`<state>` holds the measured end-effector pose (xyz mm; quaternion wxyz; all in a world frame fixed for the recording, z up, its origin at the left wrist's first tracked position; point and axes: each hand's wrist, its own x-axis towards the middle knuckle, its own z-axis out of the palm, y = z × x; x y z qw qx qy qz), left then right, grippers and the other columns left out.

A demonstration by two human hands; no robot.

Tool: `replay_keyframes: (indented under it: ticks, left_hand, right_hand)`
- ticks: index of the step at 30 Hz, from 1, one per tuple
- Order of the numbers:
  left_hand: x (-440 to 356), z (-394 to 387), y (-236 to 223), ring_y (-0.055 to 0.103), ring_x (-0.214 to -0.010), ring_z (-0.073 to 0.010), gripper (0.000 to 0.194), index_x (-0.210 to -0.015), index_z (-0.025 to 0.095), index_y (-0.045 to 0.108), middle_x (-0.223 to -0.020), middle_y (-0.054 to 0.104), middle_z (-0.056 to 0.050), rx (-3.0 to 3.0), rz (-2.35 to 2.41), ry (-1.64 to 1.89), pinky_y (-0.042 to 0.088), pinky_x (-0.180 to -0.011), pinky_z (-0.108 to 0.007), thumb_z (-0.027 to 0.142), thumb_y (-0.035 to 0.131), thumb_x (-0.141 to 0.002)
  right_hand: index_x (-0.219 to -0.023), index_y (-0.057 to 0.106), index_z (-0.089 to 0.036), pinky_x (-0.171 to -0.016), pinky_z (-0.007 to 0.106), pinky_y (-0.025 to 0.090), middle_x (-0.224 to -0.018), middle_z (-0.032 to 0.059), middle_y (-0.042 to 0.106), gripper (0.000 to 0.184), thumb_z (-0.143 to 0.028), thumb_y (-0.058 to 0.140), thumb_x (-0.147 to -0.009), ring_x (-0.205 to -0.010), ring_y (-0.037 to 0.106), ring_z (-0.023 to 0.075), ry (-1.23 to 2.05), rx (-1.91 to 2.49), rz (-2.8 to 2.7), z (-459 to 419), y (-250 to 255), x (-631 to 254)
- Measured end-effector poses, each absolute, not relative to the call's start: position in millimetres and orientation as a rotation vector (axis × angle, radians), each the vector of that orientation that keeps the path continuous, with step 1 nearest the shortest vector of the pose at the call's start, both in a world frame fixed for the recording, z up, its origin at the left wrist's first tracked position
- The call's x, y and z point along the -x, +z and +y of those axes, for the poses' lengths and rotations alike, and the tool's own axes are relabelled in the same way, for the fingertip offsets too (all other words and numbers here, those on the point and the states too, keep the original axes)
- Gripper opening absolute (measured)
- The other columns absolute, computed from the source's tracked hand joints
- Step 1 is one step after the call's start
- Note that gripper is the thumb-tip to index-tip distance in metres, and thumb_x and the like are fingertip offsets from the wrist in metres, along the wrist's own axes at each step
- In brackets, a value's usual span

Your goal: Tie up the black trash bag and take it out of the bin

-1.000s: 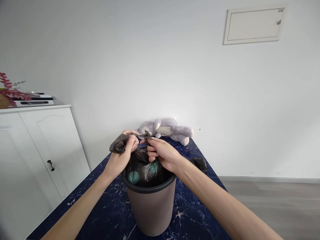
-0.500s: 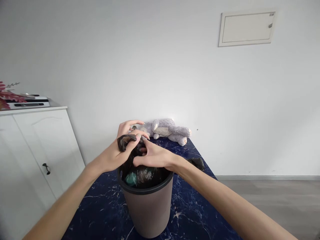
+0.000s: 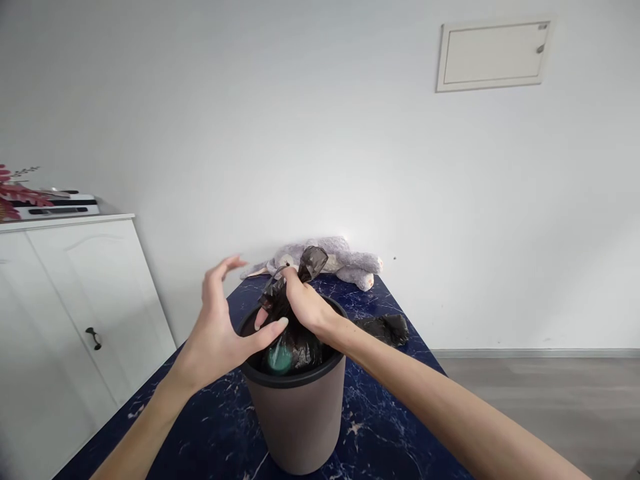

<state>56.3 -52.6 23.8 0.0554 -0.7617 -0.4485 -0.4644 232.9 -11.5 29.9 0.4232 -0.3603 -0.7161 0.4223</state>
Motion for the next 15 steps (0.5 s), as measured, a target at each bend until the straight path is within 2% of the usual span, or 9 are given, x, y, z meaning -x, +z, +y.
replay_keyframes:
  ticks: [3, 5, 7, 9, 11, 13, 15]
  left_hand:
    - [-54.1, -46.3, 10.4, 0.055, -0.138, -0.0419, 0.100, -0.154, 0.031, 0.027, -0.142, 0.057, -0.017, 2.544, -1.640, -1.322, 0.056, -0.098, -0.053, 0.062, 0.084, -0.079]
    - [-57.9, -40.8, 9.2, 0.065, -0.123, -0.0386, 0.089, -0.150, 0.029, 0.033, -0.120, 0.068, -0.013, 2.637, -1.695, -1.292, 0.058, -0.087, -0.046, 0.058, 0.083, -0.081]
    - [-62.1, -36.1, 11.9, 0.072, -0.100, -0.0339, 0.074, -0.141, 0.026, 0.041, -0.090, 0.068, -0.005, 2.686, -1.702, -1.315, 0.058, -0.073, -0.039, 0.051, 0.081, -0.084]
    - [-63.5, -32.7, 16.2, 0.071, -0.080, -0.0289, 0.056, -0.130, 0.025, 0.049, -0.075, 0.062, 0.002, 2.751, -1.671, -1.344, 0.053, -0.062, -0.034, 0.041, 0.078, -0.085]
    - [-61.4, -30.7, 20.8, 0.069, -0.073, -0.0254, 0.034, -0.114, 0.025, 0.057, -0.076, 0.064, 0.001, 2.837, -1.624, -1.336, 0.051, -0.060, -0.032, 0.033, 0.074, -0.086]
    - [-57.5, -29.6, 25.1, 0.069, -0.078, -0.0241, 0.016, -0.102, 0.024, 0.063, -0.086, 0.070, -0.001, 2.941, -1.584, -1.287, 0.053, -0.066, -0.032, 0.030, 0.069, -0.089]
    - [-53.8, -28.7, 28.9, 0.071, -0.088, -0.0244, 0.012, -0.102, 0.024, 0.068, -0.097, 0.074, -0.002, 3.068, -1.534, -1.244, 0.055, -0.077, -0.033, 0.030, 0.065, -0.092]
  right_hand:
    - [-0.067, 0.066, -0.023, -0.086, 0.042, 0.055, -0.074, 0.0093, 0.074, 0.064, -0.052, 0.025, -0.106, -0.080, 0.070, 0.0278, 1.205, 1.051, -1.610, -11.0, 35.9, -231.8]
    - [-0.066, 0.062, -0.024, -0.084, 0.041, 0.054, -0.070, 0.0067, 0.071, 0.052, -0.047, 0.035, -0.104, -0.080, 0.068, 0.0277, 1.165, 1.048, -1.598, -10.7, 38.4, -230.5]
    - [-0.067, 0.061, -0.025, -0.084, 0.041, 0.054, -0.069, 0.0048, 0.070, 0.045, -0.044, 0.042, -0.103, -0.080, 0.067, 0.0271, 1.163, 1.017, -1.642, -11.8, 40.8, -231.1]
    - [-0.073, 0.065, -0.024, -0.088, 0.041, 0.054, -0.075, 0.0036, 0.072, 0.038, -0.044, 0.048, -0.102, -0.085, 0.067, 0.0266, 1.157, 0.976, -1.704, -14.6, 44.1, -235.3]
    - [-0.085, 0.071, -0.025, -0.092, 0.043, 0.054, -0.087, 0.0035, 0.075, 0.032, -0.048, 0.055, -0.101, -0.094, 0.067, 0.0270, 1.143, 0.921, -1.802, -18.6, 48.8, -243.8]
    - [-0.097, 0.073, -0.025, -0.097, 0.045, 0.053, -0.098, 0.0047, 0.077, 0.033, -0.055, 0.060, -0.099, -0.102, 0.065, 0.0275, 1.147, 0.851, -1.927, -23.3, 53.9, -255.7]
    - [-0.105, 0.073, -0.024, -0.100, 0.046, 0.052, -0.105, 0.0071, 0.076, 0.039, -0.060, 0.057, -0.100, -0.104, 0.064, 0.0276, 1.174, 0.772, -2.024, -28.0, 58.1, -268.7]
